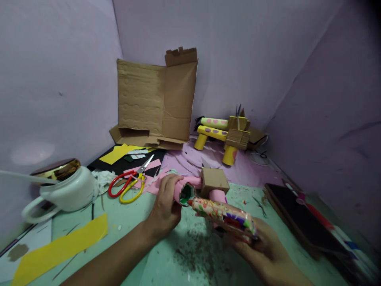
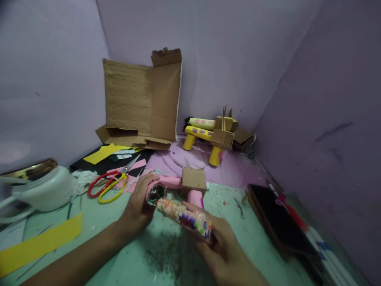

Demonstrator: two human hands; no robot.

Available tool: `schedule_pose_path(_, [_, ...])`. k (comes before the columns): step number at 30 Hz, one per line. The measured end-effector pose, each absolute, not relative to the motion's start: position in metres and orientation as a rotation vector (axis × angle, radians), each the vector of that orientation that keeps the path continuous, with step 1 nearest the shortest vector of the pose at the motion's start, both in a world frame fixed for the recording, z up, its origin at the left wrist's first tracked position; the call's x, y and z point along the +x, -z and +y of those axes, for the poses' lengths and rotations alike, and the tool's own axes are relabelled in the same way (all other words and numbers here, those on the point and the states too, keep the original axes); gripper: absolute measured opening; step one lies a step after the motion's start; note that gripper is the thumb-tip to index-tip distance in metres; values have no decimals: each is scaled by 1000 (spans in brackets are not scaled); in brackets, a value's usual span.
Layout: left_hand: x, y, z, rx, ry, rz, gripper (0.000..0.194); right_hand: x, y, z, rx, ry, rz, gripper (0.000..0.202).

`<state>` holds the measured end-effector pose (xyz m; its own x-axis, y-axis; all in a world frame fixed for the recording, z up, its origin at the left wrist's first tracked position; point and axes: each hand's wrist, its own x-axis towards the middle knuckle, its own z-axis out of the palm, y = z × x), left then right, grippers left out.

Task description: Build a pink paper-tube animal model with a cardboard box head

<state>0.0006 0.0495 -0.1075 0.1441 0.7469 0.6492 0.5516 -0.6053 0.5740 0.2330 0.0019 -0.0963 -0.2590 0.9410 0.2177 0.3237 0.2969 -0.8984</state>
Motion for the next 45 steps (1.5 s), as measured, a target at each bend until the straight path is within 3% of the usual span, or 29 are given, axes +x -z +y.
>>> schedule_pose_path(4, [1, 106, 49, 2243, -1469, 1290, 56, 232, 96, 2, -1150, -895, -1791, 36])
schedule_pose_path(15, [3, 104, 47, 2300, -1487, 1287, 49, 231, 96, 3, -1119, -935, -1800, 23])
schedule_pose_path(45, [0, 103, 46, 2256, -1556, 1280, 57, 228, 98, -2, -1223, -862, -1706, 31])
